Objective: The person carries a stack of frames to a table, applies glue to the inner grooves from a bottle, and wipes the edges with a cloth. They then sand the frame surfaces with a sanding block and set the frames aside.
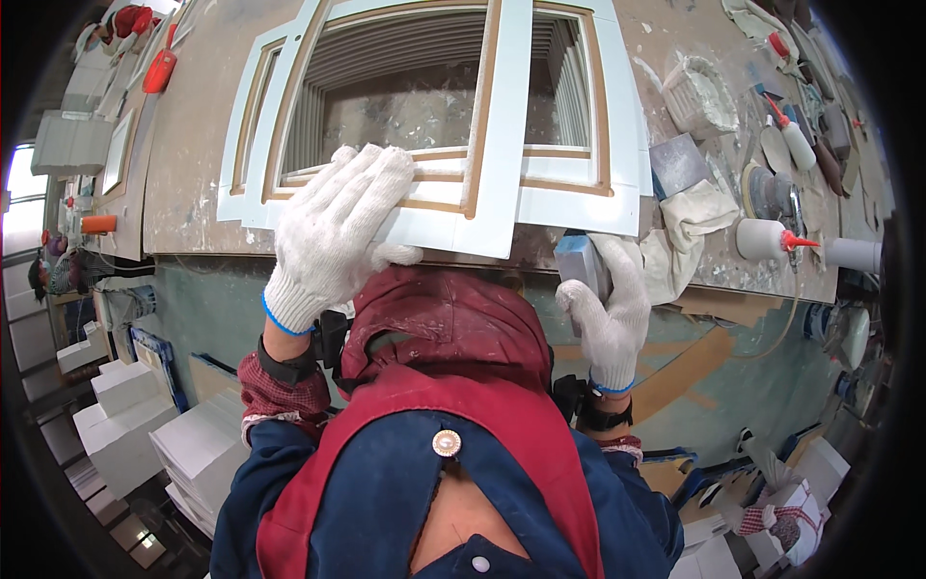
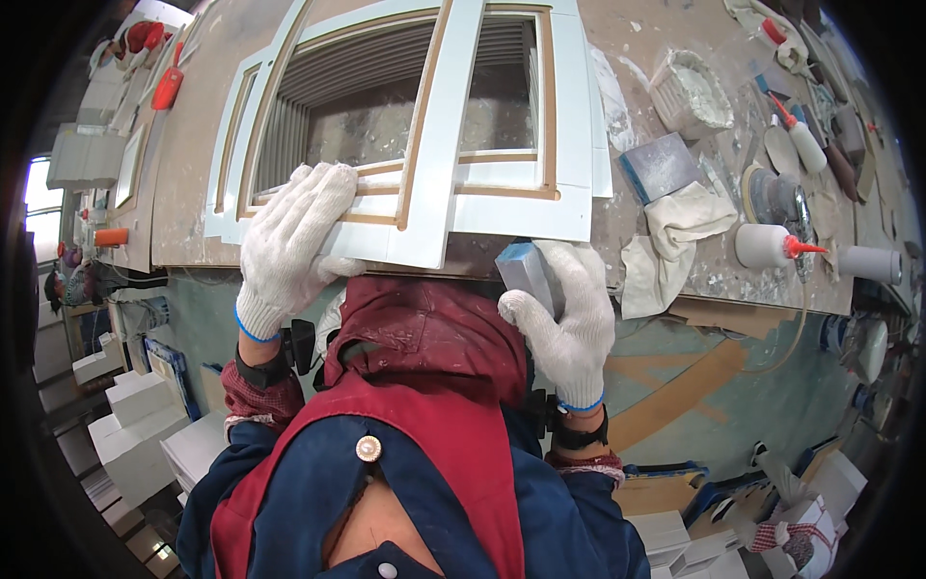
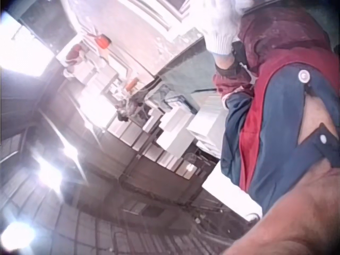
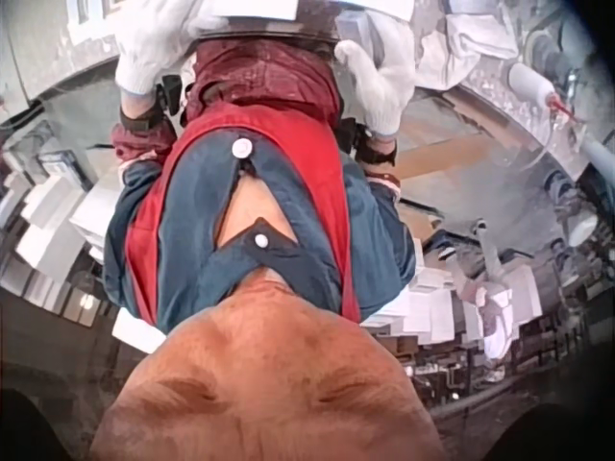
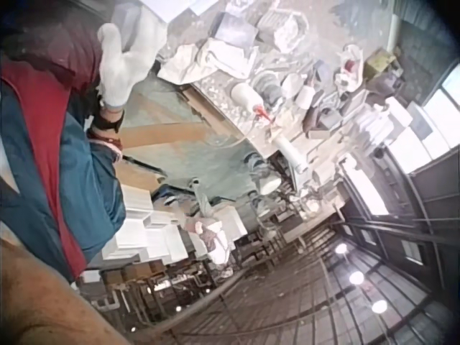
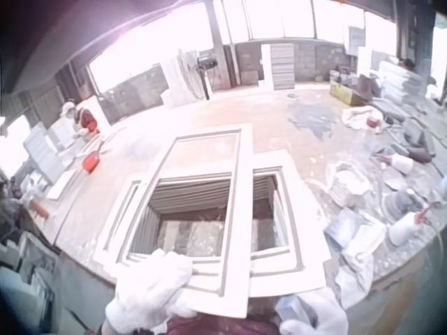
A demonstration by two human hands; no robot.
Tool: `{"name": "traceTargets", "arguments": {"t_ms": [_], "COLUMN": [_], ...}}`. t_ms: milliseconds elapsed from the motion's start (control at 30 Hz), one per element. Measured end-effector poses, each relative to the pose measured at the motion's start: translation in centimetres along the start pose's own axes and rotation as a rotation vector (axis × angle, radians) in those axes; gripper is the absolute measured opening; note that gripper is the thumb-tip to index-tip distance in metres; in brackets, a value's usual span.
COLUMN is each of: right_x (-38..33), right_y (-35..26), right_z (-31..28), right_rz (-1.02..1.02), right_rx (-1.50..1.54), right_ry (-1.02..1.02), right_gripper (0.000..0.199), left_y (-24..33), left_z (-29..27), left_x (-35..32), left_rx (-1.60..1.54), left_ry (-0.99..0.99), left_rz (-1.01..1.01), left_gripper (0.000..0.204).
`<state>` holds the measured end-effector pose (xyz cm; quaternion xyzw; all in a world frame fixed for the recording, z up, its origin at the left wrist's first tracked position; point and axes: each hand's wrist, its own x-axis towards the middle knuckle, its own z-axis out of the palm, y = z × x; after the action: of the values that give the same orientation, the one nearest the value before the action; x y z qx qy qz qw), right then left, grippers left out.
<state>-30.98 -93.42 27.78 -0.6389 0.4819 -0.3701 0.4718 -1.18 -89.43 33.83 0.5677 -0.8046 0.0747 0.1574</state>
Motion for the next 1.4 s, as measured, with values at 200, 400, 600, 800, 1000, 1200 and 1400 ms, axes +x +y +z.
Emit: {"name": "traceTargets", "arguments": {"t_ms": [200, 400, 600, 800, 1000, 1200, 1400], "right_x": [0.4, 1.7, 1.8, 1.6, 1.3, 0.2, -0.8], "right_y": [-0.6, -0.6, -0.3, -1.4, -0.4, 0.4, 0.8], "right_z": [0.0, 1.2, 1.9, 1.9, 1.4, 1.2, 2.0], "right_rz": [-0.031, -0.106, -0.119, 0.025, -0.027, -0.137, -0.161], "right_rx": [0.009, 0.056, 0.044, 0.145, 0.133, 0.122, 0.311], "right_ry": [-0.009, 0.072, 0.138, 0.1, 0.108, 0.133, 0.114], "right_gripper": [0.056, 0.052, 0.054, 0.055, 0.058, 0.06, 0.06], "left_y": [0.1, -0.1, 1.2, 4.0, 6.8, 8.1, 9.0], "left_z": [0.3, 0.1, 0.6, 0.6, 1.2, 2.0, 0.0], "left_x": [0.1, 0.0, -0.7, -0.5, 0.9, 1.4, 1.7], "left_rx": [0.012, 0.081, 0.122, 0.1, 0.093, 0.128, 0.083], "left_ry": [0.016, 0.038, 0.128, 0.114, 0.123, 0.162, 0.089], "left_rz": [-0.007, -0.017, -0.094, -0.151, -0.219, -0.273, -0.337], "left_gripper": [0.071, 0.071, 0.069, 0.071, 0.067, 0.076, 0.063]}}
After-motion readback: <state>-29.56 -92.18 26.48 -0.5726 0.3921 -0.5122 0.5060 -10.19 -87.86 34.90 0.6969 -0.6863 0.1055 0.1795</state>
